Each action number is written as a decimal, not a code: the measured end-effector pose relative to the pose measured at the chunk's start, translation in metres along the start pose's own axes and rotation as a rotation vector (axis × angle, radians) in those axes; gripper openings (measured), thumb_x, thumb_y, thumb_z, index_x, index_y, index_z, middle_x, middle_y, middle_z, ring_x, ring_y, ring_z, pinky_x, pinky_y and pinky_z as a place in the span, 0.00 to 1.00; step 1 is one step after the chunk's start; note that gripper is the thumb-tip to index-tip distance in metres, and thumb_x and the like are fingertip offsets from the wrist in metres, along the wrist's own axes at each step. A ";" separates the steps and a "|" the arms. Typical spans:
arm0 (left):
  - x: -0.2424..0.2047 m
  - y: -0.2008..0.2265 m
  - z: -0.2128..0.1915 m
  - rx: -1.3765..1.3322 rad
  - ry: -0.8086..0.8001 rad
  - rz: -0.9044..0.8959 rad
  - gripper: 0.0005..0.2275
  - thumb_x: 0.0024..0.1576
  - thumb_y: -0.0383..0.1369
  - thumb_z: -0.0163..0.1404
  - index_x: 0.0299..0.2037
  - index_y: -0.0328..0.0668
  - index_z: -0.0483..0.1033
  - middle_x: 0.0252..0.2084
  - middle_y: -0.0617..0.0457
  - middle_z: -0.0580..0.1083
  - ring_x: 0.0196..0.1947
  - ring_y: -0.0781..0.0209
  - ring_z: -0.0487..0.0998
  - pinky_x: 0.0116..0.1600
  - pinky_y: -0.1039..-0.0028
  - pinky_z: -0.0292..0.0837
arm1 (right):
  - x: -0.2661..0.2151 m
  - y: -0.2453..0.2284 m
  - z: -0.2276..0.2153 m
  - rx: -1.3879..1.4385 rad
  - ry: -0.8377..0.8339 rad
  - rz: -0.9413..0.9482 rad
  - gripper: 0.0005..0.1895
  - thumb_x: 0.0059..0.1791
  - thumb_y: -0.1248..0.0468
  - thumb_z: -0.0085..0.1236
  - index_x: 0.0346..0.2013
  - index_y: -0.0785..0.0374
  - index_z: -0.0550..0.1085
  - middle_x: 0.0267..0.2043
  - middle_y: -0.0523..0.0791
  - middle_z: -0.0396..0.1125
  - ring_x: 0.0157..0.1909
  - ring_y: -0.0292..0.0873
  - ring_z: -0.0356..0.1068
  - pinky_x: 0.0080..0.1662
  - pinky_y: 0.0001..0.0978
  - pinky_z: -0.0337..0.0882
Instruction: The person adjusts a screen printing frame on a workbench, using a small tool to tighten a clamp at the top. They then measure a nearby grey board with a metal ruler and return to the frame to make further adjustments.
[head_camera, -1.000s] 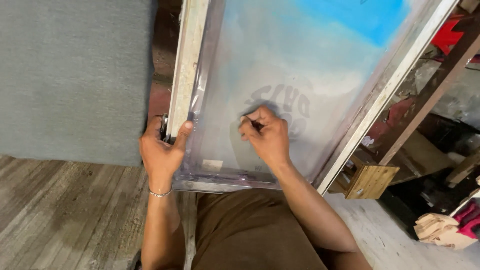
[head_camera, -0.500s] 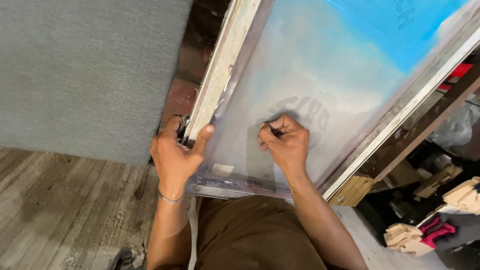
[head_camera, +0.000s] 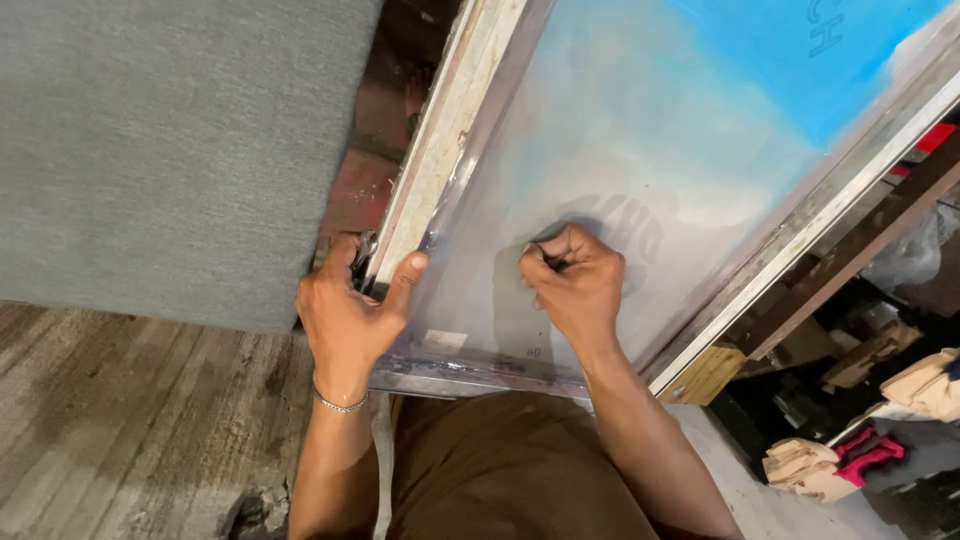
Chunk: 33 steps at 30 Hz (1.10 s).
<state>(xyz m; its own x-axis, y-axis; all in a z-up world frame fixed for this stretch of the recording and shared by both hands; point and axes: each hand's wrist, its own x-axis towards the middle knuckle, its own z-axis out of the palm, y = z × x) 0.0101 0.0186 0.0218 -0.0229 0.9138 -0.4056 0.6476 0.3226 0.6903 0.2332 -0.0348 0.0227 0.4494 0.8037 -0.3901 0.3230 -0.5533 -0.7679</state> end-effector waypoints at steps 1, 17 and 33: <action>-0.001 -0.001 0.000 -0.008 0.002 -0.001 0.22 0.50 0.52 0.67 0.30 0.40 0.75 0.15 0.37 0.67 0.23 0.31 0.77 0.30 0.58 0.71 | -0.001 -0.002 0.000 -0.019 0.015 -0.013 0.07 0.42 0.77 0.57 0.20 0.68 0.72 0.11 0.50 0.67 0.08 0.39 0.65 0.17 0.25 0.65; 0.000 -0.002 0.001 -0.009 0.035 0.049 0.23 0.49 0.51 0.67 0.28 0.39 0.73 0.14 0.37 0.65 0.22 0.29 0.75 0.28 0.57 0.69 | -0.008 -0.004 0.001 0.004 0.014 0.001 0.08 0.41 0.76 0.58 0.18 0.67 0.72 0.09 0.49 0.65 0.07 0.38 0.62 0.15 0.25 0.60; 0.001 0.002 0.001 -0.007 0.020 0.043 0.22 0.50 0.50 0.67 0.28 0.40 0.73 0.15 0.37 0.67 0.24 0.28 0.76 0.30 0.56 0.70 | -0.002 0.006 0.001 -0.029 0.047 -0.012 0.09 0.41 0.75 0.59 0.17 0.66 0.71 0.09 0.49 0.65 0.07 0.37 0.60 0.15 0.25 0.60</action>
<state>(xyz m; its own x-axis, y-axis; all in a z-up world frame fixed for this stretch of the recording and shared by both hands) 0.0122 0.0196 0.0224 -0.0104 0.9313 -0.3640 0.6432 0.2849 0.7107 0.2336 -0.0401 0.0186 0.4839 0.7993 -0.3563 0.3521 -0.5506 -0.7568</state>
